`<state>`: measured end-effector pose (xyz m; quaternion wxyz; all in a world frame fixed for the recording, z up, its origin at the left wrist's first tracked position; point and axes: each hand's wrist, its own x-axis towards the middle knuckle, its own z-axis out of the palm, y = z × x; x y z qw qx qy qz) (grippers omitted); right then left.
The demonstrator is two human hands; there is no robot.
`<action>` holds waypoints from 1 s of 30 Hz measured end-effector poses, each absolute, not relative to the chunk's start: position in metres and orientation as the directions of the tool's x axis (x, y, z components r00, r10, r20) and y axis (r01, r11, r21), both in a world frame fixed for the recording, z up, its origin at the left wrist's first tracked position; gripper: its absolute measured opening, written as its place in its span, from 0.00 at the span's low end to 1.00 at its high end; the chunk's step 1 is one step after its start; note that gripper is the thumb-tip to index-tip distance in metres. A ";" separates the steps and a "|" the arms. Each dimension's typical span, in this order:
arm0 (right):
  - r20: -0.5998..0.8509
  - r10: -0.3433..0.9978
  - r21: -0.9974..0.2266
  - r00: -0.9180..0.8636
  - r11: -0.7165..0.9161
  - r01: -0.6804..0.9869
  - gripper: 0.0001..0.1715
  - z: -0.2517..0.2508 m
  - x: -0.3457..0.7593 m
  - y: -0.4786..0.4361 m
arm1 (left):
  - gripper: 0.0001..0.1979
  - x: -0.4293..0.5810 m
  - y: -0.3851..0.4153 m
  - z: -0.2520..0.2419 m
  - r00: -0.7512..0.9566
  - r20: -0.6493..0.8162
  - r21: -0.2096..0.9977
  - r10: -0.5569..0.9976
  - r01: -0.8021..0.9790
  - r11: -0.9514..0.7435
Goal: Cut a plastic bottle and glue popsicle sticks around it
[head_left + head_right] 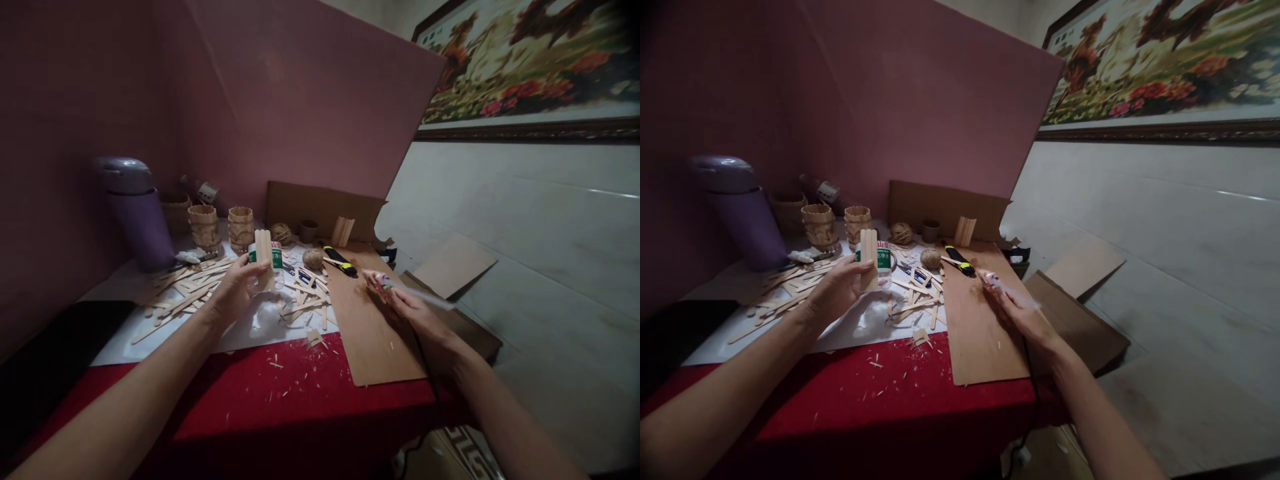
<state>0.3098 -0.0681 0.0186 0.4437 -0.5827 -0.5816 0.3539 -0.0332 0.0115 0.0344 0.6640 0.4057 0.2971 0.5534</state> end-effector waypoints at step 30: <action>0.022 0.949 -0.954 -0.314 0.113 0.277 0.29 0.046 0.186 -0.102 | 0.15 -0.015 -0.013 0.039 0.412 -0.072 0.804 0.908 -0.514 0.297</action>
